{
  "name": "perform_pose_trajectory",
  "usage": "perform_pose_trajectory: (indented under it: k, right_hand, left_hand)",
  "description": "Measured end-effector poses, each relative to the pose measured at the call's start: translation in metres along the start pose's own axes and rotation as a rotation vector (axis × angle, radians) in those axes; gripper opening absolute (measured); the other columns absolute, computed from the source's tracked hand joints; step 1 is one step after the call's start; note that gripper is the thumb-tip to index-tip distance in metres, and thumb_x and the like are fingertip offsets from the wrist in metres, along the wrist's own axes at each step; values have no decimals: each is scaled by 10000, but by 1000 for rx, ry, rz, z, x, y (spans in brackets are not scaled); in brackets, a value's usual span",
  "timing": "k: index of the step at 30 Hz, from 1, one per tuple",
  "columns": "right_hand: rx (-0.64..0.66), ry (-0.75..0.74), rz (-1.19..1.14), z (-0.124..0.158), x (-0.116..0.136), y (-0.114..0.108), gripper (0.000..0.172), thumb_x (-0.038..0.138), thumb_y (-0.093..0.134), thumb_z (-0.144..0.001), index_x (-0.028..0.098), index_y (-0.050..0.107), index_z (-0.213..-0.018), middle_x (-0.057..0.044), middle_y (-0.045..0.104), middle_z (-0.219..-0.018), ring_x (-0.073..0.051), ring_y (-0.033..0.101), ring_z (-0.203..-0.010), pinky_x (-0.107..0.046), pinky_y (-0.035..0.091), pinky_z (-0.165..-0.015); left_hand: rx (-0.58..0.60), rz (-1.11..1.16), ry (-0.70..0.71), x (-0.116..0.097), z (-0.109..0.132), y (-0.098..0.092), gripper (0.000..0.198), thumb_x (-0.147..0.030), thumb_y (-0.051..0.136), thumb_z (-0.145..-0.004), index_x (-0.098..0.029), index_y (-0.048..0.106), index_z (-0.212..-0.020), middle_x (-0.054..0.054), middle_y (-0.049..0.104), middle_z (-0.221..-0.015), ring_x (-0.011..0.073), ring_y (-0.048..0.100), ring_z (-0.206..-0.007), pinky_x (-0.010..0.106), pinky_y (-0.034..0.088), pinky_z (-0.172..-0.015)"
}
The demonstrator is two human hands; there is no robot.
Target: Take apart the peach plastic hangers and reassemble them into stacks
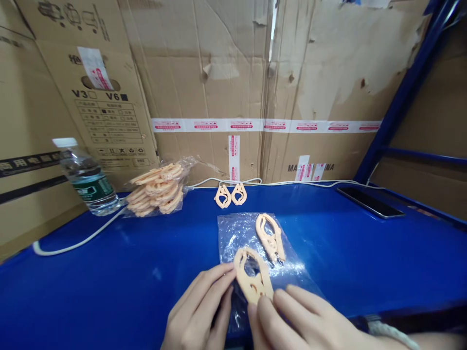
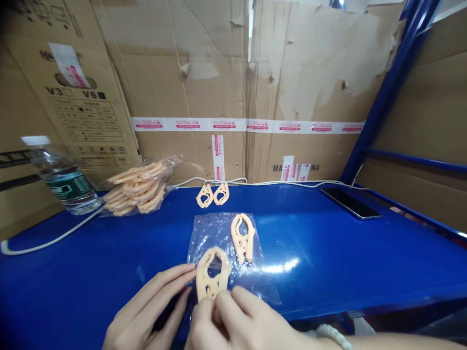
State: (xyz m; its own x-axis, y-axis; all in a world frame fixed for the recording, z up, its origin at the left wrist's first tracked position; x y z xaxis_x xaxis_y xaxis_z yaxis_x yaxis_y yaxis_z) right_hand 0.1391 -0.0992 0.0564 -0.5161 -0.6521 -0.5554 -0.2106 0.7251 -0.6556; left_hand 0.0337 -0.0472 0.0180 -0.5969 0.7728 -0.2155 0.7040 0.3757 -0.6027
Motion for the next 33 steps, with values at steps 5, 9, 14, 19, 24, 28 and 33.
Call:
perform_pose_trajectory:
  k: [5, 9, 14, 19, 24, 28, 33]
  right_hand:
    - [13, -16, 3, -8, -2, 17, 252, 94, 450, -835, 91, 696, -892, -142, 707, -784, -215, 637, -558, -329, 522, -483]
    - [57, 4, -19, -12, 1, 39, 303, 117, 459, -823, 10, 706, -963, -212, 717, -864, -264, 673, -638, -358, 561, -533]
    - [59, 68, 2, -7, -1, 51, 353, 119, 456, -827, -4, 687, -1064, -238, 703, -1075, -326, 698, -921, -410, 597, -755]
    - [30, 124, 26, 1, 2, 41, 388, 165, 424, -864, 32, 661, -1142, -196, 683, -1161, -314, 679, -1024, -390, 584, -835]
    - [-21, 165, 34, 6, 7, 41, 434, 257, 336, -939, 48, 664, -1131, -174, 710, -1109, -289, 710, -942, -385, 592, -791]
    - [-7, 169, 24, 7, 2, 53, 408, 233, 374, -912, 30, 670, -1105, -177, 711, -1104, -281, 711, -930, -378, 582, -807]
    - [-17, 163, -7, 3, -3, 52, 456, 344, 420, -898, 21, 667, -1104, -182, 696, -1142, -308, 669, -1037, -372, 574, -801]
  left_hand:
    - [-10, 2, -13, 0, 2, 0, 318, -41, 518, -909, -146, 580, -1203, 113, 634, -1205, 202, 626, -1106, 301, 557, -949]
    - [-26, -20, 15, -3, 1, -2, 309, -34, 495, -911, -130, 588, -1190, 117, 644, -1196, 203, 633, -1103, 296, 560, -948]
    - [-39, -33, 15, -3, 1, -2, 322, -38, 489, -906, -145, 593, -1191, 105, 649, -1198, 208, 632, -1109, 300, 560, -947]
    - [-69, -21, 25, -5, -1, -4, 301, -41, 488, -903, -147, 606, -1159, 99, 663, -1172, 199, 647, -1083, 274, 565, -929]
    - [-93, -4, 26, -7, -4, -7, 298, -56, 447, -912, -154, 619, -1135, 87, 682, -1130, 180, 676, -1024, 239, 574, -894]
    - [-48, 10, -2, -4, -4, -6, 309, -49, 455, -913, -161, 603, -1161, 83, 666, -1160, 169, 657, -1060, 229, 556, -923]
    - [-12, -5, 23, -4, -4, -4, 324, -54, 441, -918, -161, 594, -1183, 100, 661, -1173, 189, 657, -1068, 243, 565, -906]
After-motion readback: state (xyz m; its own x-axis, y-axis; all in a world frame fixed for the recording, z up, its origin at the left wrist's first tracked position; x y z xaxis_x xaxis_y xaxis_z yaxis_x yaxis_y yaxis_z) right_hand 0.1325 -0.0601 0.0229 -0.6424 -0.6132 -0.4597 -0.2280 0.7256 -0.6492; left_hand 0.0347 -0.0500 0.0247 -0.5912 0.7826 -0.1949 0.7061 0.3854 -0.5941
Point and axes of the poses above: each hand's wrist, its own z-axis away from the middle knuckle, its own y-axis out of the palm, x = y × z, the point moved 8 cm from there along -z, towards the middle knuckle
